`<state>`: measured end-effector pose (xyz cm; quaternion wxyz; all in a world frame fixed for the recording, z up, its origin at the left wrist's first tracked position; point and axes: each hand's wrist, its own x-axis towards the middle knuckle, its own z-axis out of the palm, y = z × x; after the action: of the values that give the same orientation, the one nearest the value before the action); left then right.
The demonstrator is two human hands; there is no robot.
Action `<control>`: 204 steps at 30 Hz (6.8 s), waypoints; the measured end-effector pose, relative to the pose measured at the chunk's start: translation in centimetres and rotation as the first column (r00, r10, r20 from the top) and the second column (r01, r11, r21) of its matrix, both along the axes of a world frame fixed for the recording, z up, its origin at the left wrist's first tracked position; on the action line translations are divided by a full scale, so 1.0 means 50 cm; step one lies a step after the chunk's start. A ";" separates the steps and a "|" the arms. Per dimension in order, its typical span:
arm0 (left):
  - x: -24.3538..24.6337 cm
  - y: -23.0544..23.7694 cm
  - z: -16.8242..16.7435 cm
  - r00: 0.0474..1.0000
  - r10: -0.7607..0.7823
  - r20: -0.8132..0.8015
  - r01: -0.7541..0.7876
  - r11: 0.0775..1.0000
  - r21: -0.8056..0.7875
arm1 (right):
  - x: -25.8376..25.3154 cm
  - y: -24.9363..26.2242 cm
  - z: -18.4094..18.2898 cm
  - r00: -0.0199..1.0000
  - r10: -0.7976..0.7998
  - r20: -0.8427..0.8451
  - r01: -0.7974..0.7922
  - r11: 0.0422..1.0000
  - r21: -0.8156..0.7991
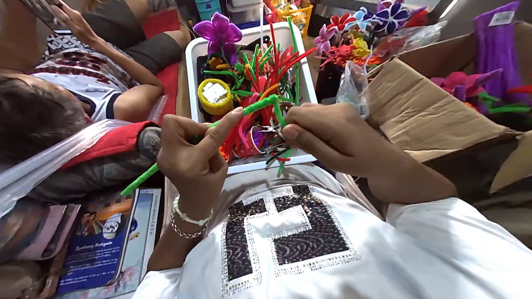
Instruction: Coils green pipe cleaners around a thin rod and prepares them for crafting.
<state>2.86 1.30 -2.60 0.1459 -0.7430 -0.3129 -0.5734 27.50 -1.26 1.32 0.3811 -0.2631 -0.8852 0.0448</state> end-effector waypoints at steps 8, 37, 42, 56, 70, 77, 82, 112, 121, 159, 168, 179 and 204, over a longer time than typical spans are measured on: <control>-0.006 -0.013 0.010 0.991 -0.109 -0.072 0.109 0.994 -0.001 | 0.043 -0.015 0.065 0.985 -0.171 -0.023 0.171 0.956 0.239; 0.002 0.012 -0.001 0.989 -0.136 0.063 0.142 0.983 -0.113 | 0.012 0.039 -0.033 0.887 0.177 -0.426 -0.402 0.751 -0.524; -0.010 0.012 0.014 0.982 -0.185 0.036 0.188 0.952 -0.244 | 0.032 0.056 -0.020 0.950 0.124 -0.287 -0.240 0.877 -0.415; -0.023 -0.007 0.028 0.839 -0.427 0.339 0.545 0.641 -0.540 | 0.003 0.084 -0.044 0.972 0.135 -0.193 -0.190 0.932 -0.307; 0.003 -0.005 0.009 0.752 -0.511 0.416 0.646 0.447 -0.618 | -0.049 0.100 -0.047 0.861 0.177 -0.478 -0.332 0.906 -0.262; 0.006 -0.006 0.006 0.688 -0.542 0.482 0.710 0.367 -0.601 | -0.051 0.109 -0.062 0.824 0.237 -0.514 -0.387 0.899 -0.205; 0.002 -0.004 0.004 0.664 -0.551 0.506 0.730 0.332 -0.597 | -0.051 0.106 -0.065 0.801 0.264 -0.537 -0.422 0.885 -0.194; 0.000 0.003 0.008 0.713 -0.450 0.538 0.701 0.435 -0.565 | 0.041 0.159 -0.134 0.741 -0.266 0.616 0.529 0.797 -0.292; -0.003 -0.006 0.010 0.663 -0.436 0.608 0.745 0.459 -0.484 | 0.084 0.118 -0.065 0.956 -0.094 0.277 0.168 0.951 -0.258; 0.007 -0.025 0.011 0.595 -0.522 0.611 0.803 0.426 -0.418 | -0.022 0.047 -0.045 0.978 0.151 -0.142 -0.181 0.957 -0.228; 0.013 -0.030 0.009 0.680 -0.501 0.535 0.725 0.570 -0.387 | -0.025 0.034 -0.040 0.994 0.071 -0.078 -0.084 0.981 -0.177; 0.014 -0.035 0.009 0.727 -0.487 0.485 0.672 0.650 -0.355 | -0.032 0.028 -0.046 0.993 0.054 -0.105 -0.067 0.990 -0.124; 0.009 -0.048 0.016 0.550 -0.531 0.645 0.834 0.396 -0.385 | -0.031 0.034 -0.053 0.924 0.291 -0.248 -0.361 0.877 -0.316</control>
<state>3.32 -1.10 -1.79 -0.4531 -0.6597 -0.1714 -0.5746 25.95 0.42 -1.31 0.3978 -0.1687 -0.8528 0.2934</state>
